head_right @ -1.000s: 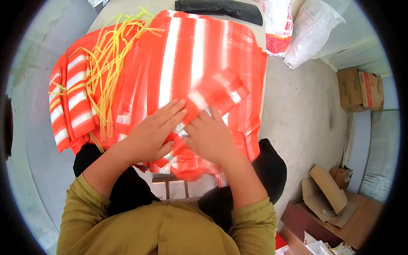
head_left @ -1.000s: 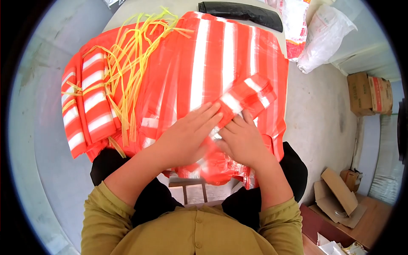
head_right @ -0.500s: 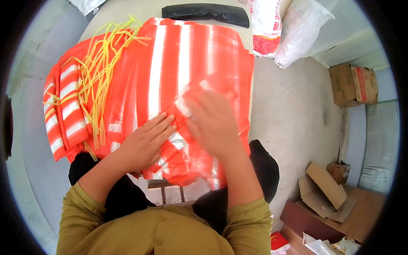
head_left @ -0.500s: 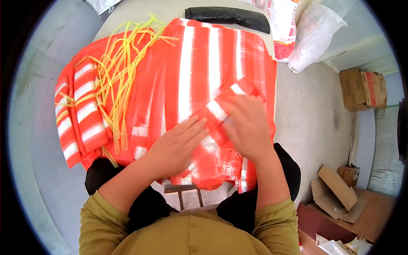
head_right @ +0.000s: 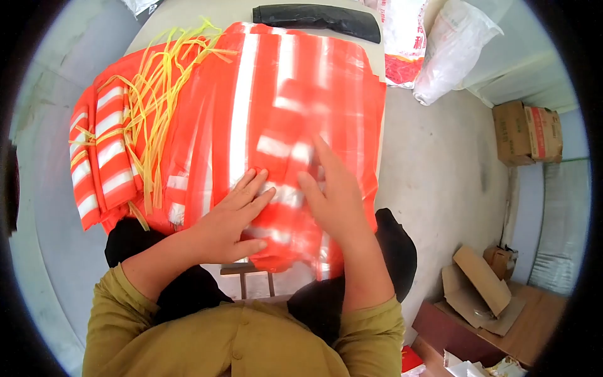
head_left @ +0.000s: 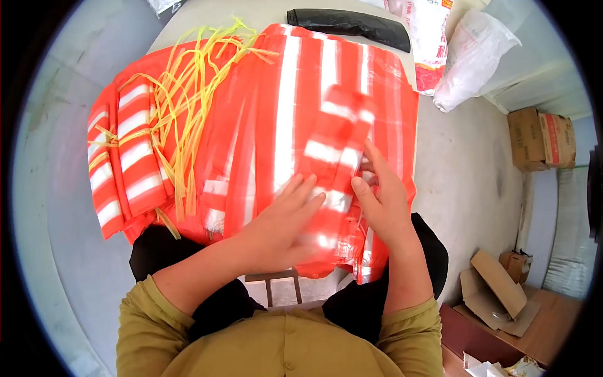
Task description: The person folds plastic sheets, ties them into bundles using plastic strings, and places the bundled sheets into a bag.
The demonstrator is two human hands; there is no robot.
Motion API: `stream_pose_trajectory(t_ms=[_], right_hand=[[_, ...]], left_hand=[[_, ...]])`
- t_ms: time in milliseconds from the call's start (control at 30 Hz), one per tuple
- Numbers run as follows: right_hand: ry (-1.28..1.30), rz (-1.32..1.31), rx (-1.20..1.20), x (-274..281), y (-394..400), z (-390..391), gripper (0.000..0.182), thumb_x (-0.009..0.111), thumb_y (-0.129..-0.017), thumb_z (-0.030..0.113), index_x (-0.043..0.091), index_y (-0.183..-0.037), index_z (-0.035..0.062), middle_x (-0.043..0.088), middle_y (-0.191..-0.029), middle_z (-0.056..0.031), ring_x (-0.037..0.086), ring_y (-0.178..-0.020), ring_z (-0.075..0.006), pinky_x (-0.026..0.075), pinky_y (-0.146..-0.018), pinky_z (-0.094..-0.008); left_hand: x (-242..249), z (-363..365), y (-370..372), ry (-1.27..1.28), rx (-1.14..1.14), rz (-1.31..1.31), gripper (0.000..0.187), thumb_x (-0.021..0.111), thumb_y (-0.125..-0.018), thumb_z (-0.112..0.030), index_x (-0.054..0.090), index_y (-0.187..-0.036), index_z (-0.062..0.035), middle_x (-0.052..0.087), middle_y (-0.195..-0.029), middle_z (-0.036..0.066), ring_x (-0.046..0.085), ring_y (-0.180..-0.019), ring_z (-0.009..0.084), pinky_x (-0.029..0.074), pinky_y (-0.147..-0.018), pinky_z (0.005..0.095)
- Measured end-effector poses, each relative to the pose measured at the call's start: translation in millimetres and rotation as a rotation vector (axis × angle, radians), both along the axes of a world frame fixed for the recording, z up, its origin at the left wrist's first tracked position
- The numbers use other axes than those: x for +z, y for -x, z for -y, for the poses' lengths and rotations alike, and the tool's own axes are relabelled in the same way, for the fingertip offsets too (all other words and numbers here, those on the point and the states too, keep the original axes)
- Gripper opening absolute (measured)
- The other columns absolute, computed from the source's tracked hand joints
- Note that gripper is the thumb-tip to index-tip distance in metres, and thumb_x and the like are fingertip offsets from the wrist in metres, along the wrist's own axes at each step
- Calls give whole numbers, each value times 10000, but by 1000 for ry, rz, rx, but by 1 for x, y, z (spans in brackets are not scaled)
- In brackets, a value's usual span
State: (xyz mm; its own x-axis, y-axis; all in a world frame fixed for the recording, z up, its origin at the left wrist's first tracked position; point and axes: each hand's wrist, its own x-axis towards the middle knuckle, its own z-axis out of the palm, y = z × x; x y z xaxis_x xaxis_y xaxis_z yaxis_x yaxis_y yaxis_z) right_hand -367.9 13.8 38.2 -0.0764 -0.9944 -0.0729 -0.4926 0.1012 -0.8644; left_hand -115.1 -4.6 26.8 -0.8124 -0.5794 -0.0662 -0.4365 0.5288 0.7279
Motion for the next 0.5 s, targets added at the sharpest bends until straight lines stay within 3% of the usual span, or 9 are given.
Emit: stream_pose_trajectory(t_ms=[100,133,167,267,367,400,500], right_hand=[[76,-34,3,-16,-12,5,785,729,-944,183,354,-1613,17,424,-1603,-265,483,-1438,-402,451,-1137,-456],[33,-67,25,-12,-16,5,851,755,-917,169,311,-1624,4,343,-1644,-273,389,-1506,-415,400,-1194,-455],[56,-105,25,-11,-19,5,865,763,-908,171,310,-1625,5,356,-1636,-271,399,-1500,-414,402,-1193,-454],[23,-140,-28,-10,-28,5,939,803,-859,179,298,-1633,12,406,-1598,-267,435,-1476,-416,405,-1190,-451],[14,-190,-4,-9,-26,6,965,808,-844,151,284,-1642,14,426,-1584,-265,451,-1465,-409,411,-1186,-445],[44,-176,12,-15,-24,7,981,802,-833,107,268,-1651,19,435,-1585,-269,450,-1473,-391,403,-1193,-443],[-38,2,-21,-10,-28,8,983,781,-826,59,257,-1658,33,490,-1556,-266,541,-1402,-362,464,-1145,-422]], left_hand=[[4,-2,4,39,-38,40,888,800,-850,-295,398,-1586,-2,231,-1703,278,190,-1595,468,262,-1269,537],[7,-1,5,75,-67,51,887,803,-852,-305,402,-1585,-10,242,-1699,278,207,-1591,463,270,-1263,544],[9,-1,6,111,-97,63,886,806,-853,-315,406,-1585,-18,252,-1694,277,223,-1587,457,278,-1257,550],[5,0,5,253,-171,51,758,815,-834,-305,545,-1458,30,453,-1554,271,380,-1501,429,342,-1223,522],[-8,-2,3,313,-210,-24,761,827,-825,-328,558,-1454,8,466,-1555,251,415,-1484,408,356,-1210,517],[-12,-1,1,276,-220,-85,666,778,-873,-331,569,-1434,-40,432,-1600,227,411,-1496,405,365,-1191,550],[-16,7,-7,431,-224,-165,514,754,-880,-297,641,-1314,-45,580,-1451,200,508,-1412,363,432,-1126,516]])
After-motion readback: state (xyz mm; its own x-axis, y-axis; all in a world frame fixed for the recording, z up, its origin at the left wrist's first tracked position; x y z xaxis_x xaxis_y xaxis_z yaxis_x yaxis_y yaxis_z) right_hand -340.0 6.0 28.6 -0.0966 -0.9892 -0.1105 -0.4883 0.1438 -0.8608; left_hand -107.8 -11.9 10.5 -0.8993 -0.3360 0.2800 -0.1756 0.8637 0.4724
